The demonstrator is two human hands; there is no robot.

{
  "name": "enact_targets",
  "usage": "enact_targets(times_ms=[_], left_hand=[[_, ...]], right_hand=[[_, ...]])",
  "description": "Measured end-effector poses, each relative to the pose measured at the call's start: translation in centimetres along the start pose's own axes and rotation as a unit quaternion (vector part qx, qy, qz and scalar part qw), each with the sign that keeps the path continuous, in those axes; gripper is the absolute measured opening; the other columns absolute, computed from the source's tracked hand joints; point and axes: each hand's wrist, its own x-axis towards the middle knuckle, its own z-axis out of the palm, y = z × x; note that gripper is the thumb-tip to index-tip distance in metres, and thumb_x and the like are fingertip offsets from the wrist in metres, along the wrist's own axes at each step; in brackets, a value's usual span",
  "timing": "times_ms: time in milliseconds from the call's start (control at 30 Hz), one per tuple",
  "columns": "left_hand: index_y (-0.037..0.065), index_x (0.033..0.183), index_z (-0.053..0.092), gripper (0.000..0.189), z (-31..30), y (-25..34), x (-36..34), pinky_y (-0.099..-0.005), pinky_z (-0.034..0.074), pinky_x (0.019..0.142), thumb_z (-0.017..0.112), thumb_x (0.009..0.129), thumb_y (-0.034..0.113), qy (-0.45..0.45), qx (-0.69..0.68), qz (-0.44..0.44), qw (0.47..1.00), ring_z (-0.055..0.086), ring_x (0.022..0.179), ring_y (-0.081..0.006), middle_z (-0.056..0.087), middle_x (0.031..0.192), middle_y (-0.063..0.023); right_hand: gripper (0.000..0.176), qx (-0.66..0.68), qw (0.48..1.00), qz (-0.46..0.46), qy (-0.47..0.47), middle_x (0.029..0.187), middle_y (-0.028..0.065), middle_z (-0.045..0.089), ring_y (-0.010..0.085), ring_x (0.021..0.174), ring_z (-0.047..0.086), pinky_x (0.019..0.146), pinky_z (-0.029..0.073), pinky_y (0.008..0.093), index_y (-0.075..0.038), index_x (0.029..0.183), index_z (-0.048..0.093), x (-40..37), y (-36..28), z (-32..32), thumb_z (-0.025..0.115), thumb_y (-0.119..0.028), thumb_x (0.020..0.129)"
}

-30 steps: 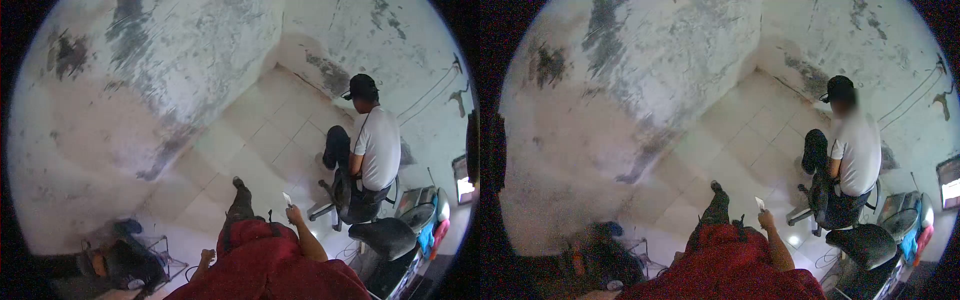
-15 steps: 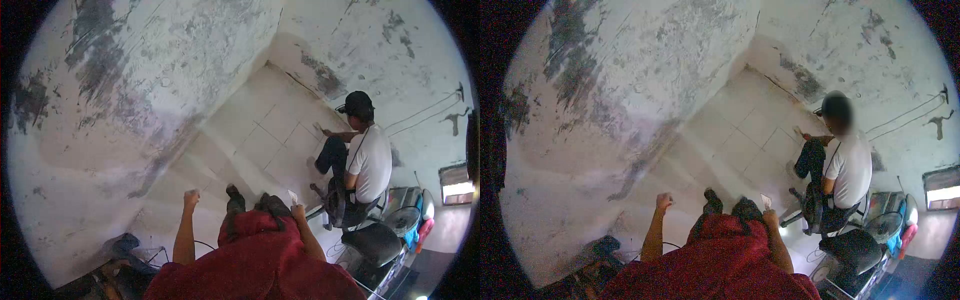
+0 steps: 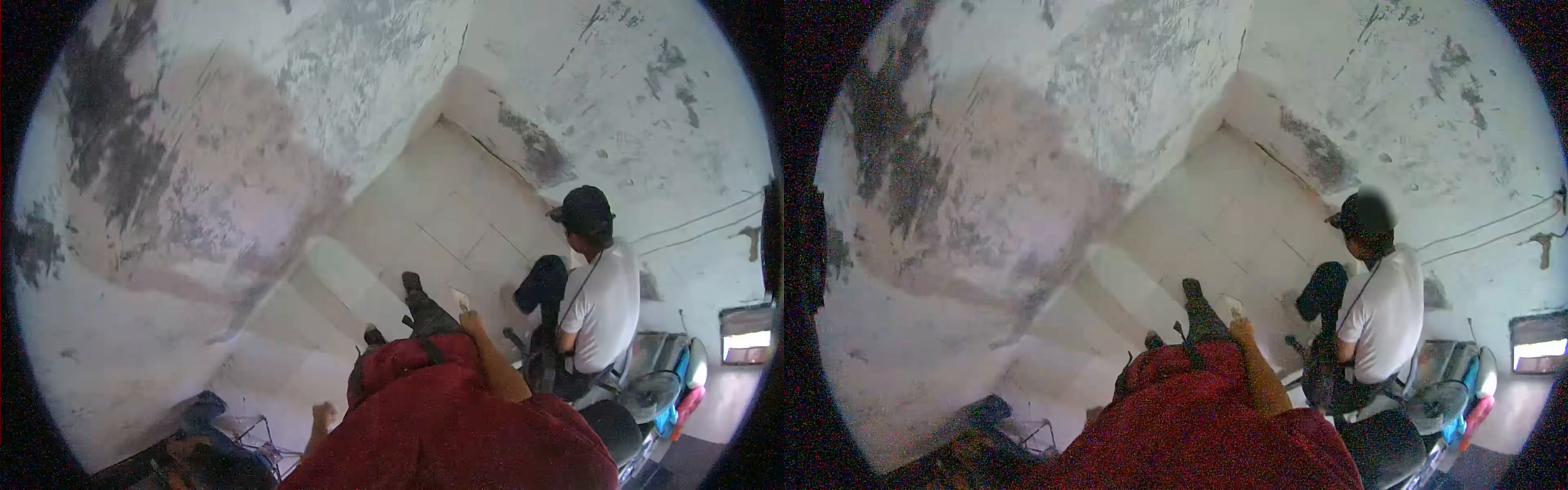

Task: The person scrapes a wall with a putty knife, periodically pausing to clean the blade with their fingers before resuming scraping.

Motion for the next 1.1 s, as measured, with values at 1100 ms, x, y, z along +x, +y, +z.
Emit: enact_targets(times_ms=[1100], left_hand=[[0.003,0.098,0.061,0.027,17.6,28.9,-3.1,-0.0267,0.05,0.053,0.048,0.084,0.023,0.17,-0.122,0.209,0.955,0.06,0.064,-0.0151,0.06,0.075,-0.0088]], right_hand=[[0.021,0.758,0.594,0.156,-0.222,0.058,0.0047,0.043,0.0129,0.042,0.038,0.037,0.033,0.0263,-0.001,0.093,0.051,20.9,-4.6,-14.0,0.047,-0.019,0.082]])
